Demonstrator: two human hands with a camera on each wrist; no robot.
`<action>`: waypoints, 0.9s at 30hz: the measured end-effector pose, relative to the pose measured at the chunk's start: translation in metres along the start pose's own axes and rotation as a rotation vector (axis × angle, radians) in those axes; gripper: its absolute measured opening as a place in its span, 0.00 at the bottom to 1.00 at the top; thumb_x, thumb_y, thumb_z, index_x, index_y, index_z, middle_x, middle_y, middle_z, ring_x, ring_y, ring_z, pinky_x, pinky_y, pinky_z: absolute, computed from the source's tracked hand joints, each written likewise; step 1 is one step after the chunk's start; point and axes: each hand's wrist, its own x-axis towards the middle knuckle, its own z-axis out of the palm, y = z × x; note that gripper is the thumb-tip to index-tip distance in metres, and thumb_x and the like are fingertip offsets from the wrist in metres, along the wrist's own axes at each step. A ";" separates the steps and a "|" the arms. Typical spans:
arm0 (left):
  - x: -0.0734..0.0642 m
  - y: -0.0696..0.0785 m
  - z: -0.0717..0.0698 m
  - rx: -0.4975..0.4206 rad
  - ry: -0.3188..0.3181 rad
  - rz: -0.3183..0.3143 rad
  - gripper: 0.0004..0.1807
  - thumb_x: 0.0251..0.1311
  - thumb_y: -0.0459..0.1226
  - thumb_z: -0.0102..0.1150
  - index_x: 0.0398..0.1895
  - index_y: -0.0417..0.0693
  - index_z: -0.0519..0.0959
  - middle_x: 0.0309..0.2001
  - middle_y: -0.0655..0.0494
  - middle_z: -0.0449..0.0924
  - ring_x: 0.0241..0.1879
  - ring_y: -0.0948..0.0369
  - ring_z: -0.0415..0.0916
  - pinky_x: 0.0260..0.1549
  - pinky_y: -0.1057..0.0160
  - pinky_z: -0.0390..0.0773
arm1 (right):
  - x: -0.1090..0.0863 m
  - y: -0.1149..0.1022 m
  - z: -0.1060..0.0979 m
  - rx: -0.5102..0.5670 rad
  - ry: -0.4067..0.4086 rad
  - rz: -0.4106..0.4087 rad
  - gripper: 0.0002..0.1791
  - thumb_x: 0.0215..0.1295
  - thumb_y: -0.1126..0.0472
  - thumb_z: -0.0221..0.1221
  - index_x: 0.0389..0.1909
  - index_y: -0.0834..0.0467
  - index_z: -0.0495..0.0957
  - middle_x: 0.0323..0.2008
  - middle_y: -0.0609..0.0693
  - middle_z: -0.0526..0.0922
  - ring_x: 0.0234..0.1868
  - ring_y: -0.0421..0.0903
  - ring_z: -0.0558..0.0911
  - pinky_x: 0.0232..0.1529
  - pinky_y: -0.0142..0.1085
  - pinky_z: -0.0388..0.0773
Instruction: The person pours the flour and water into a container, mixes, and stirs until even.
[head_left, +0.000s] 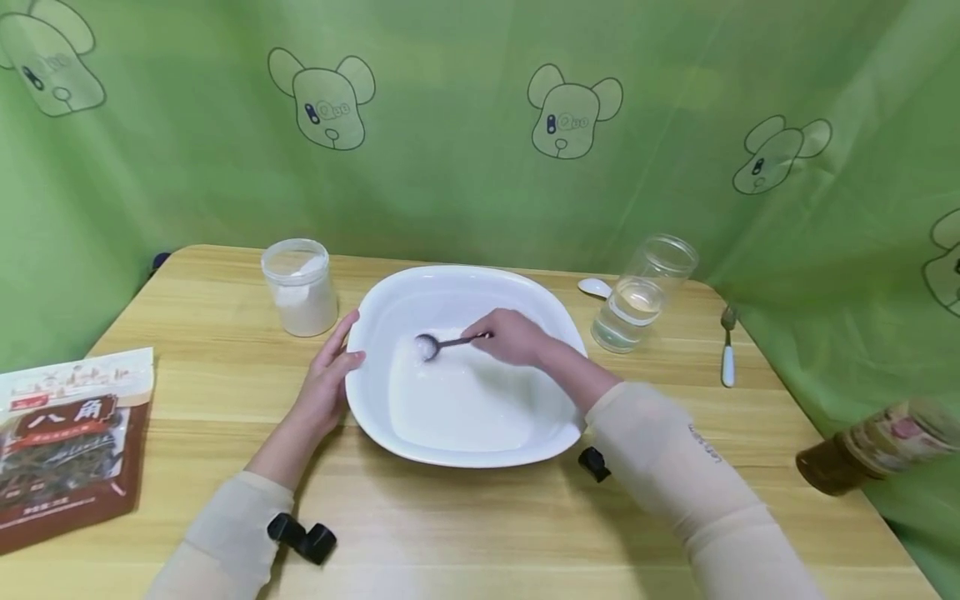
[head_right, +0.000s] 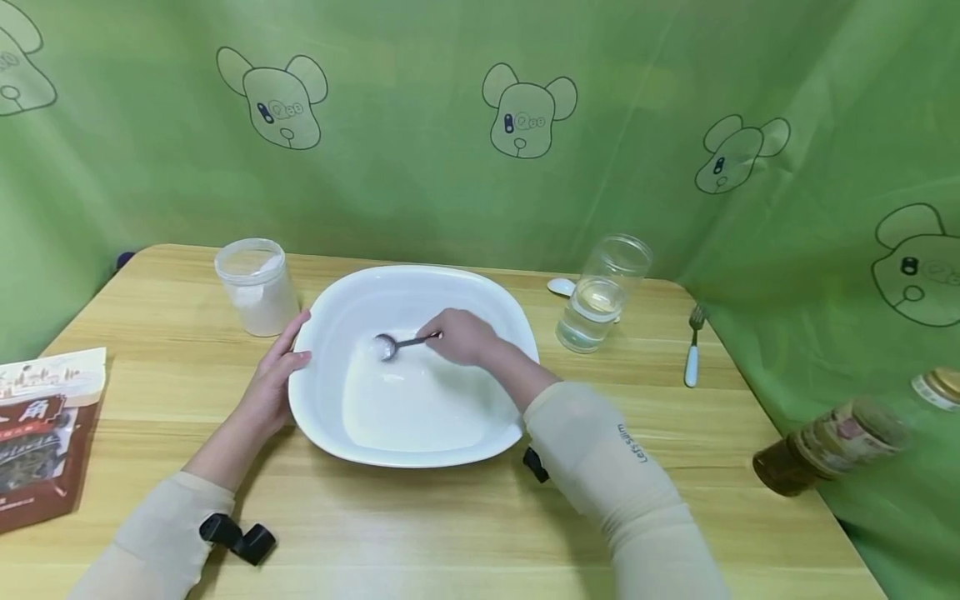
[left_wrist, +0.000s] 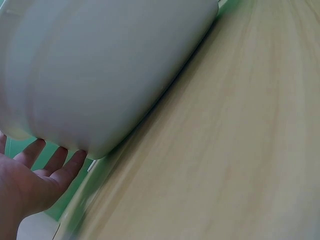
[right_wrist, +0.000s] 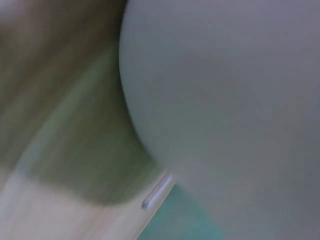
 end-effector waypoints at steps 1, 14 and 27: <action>0.000 0.000 0.000 -0.003 -0.002 0.003 0.33 0.53 0.28 0.42 0.65 0.52 0.52 0.60 0.44 0.54 0.47 0.54 0.66 0.40 0.62 0.75 | -0.002 -0.005 0.003 0.028 -0.037 -0.024 0.13 0.58 0.64 0.52 0.42 0.56 0.78 0.35 0.51 0.80 0.26 0.41 0.72 0.30 0.32 0.70; 0.000 0.000 -0.001 0.005 0.006 -0.007 0.33 0.53 0.29 0.42 0.65 0.55 0.53 0.60 0.46 0.54 0.47 0.55 0.67 0.39 0.63 0.75 | -0.066 0.016 -0.034 -0.035 -0.173 -0.025 0.11 0.54 0.67 0.53 0.36 0.58 0.81 0.30 0.47 0.80 0.24 0.39 0.71 0.27 0.31 0.70; 0.000 0.001 -0.003 0.013 -0.005 -0.009 0.33 0.54 0.29 0.42 0.65 0.56 0.53 0.60 0.46 0.54 0.48 0.53 0.66 0.40 0.60 0.75 | -0.025 0.001 -0.015 -0.033 -0.053 0.069 0.13 0.56 0.64 0.51 0.41 0.56 0.80 0.36 0.50 0.80 0.24 0.42 0.70 0.25 0.32 0.67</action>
